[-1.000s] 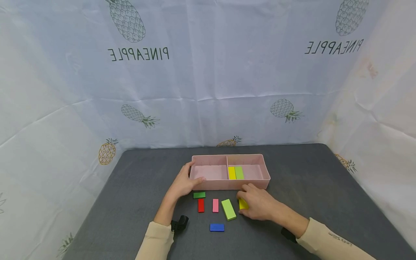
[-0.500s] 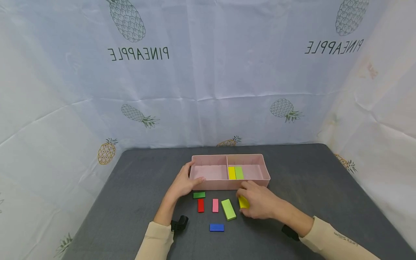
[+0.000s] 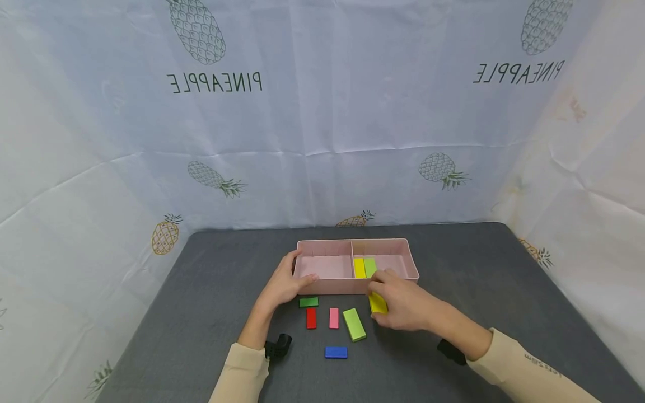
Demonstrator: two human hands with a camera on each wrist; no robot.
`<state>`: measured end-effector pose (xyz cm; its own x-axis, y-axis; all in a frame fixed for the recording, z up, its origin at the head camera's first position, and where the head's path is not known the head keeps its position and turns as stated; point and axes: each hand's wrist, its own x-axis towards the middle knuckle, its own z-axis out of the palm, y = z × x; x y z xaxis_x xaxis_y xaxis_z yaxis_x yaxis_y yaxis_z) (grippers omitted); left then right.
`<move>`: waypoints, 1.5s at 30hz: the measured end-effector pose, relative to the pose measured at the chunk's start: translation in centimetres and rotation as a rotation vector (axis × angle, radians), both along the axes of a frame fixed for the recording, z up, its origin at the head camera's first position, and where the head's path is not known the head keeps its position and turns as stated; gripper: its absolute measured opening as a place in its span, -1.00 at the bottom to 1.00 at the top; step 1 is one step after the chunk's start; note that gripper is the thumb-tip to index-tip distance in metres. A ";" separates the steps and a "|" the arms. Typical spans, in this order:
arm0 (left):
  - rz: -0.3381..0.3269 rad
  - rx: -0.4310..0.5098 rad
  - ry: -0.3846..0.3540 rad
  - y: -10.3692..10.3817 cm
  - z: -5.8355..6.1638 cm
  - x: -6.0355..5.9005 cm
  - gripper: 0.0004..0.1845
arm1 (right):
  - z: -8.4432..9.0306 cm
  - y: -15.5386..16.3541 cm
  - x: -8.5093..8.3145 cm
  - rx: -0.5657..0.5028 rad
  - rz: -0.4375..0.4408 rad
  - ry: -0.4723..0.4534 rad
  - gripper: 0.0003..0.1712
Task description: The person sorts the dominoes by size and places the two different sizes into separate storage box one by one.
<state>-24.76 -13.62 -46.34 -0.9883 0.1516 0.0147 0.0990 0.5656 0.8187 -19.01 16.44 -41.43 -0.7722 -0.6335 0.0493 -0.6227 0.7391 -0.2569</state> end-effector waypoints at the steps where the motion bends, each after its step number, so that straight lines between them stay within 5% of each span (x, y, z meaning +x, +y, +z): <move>1: 0.000 0.001 0.000 0.0 0.0 0.0 -0.08 | 0.1 0.0 0.0 -0.005 0.000 -0.002 -0.55; 20: 0.009 -0.009 0.001 0.1 0.1 -0.2 -0.08 | 1.5 -0.1 -0.6 -0.046 -0.015 0.001 -0.54; 31: 0.012 -0.013 0.004 -0.1 0.3 -0.3 -0.08 | 3.0 0.2 -2.0 -0.044 -0.026 0.114 -0.55; 45: 0.005 -0.016 -0.003 0.1 -0.1 -0.1 -0.08 | 3.5 1.0 -3.8 -0.109 -0.054 0.075 -0.60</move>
